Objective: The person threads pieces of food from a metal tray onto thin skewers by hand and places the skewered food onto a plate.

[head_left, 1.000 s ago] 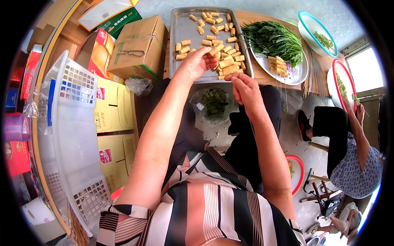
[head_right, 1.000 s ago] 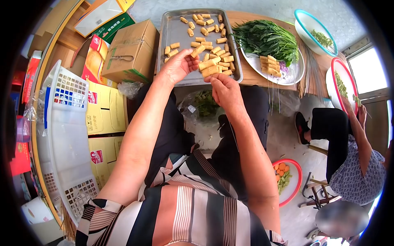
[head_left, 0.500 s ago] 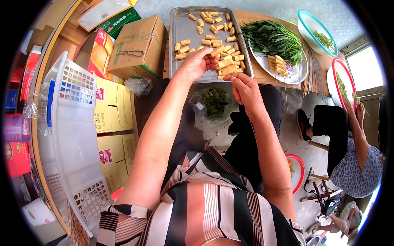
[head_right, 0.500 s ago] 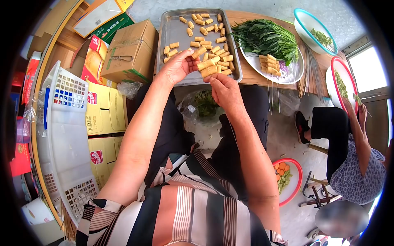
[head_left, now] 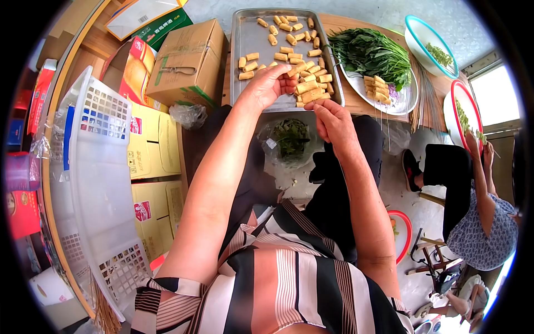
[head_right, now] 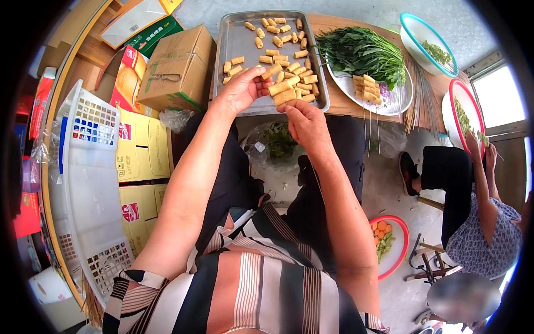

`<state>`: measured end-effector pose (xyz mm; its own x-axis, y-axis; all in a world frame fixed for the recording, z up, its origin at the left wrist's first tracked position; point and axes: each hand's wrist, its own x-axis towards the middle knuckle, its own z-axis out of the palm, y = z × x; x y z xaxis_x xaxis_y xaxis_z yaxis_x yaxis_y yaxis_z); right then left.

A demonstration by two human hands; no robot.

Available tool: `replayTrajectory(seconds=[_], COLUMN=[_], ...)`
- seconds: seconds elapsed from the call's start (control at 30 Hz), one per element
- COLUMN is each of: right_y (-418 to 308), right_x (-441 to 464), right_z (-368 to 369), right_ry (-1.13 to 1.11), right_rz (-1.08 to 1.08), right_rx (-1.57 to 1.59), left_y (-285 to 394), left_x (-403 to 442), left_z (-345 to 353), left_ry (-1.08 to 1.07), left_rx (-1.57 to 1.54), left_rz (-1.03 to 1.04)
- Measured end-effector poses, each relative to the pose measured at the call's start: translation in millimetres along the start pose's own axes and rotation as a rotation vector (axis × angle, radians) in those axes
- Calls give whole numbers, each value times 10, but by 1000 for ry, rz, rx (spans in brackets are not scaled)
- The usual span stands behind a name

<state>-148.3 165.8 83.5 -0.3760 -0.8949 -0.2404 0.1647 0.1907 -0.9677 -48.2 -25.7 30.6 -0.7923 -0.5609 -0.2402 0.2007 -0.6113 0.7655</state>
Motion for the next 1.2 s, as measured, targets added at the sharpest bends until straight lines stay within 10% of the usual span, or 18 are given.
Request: replayTrajectory(seconds=[0.67,1.2], right_y=[83,113], right_x=[111,121], right_z=[56,168], right_ry=[57,119], right_rz=[-73,-91], right_rx=[-20,-106], left_y=[9,-228], left_x=[-93,-26], left_z=[179,375], left_ry=[-116,349], left_rx=[167,381], left_rz=[19,509])
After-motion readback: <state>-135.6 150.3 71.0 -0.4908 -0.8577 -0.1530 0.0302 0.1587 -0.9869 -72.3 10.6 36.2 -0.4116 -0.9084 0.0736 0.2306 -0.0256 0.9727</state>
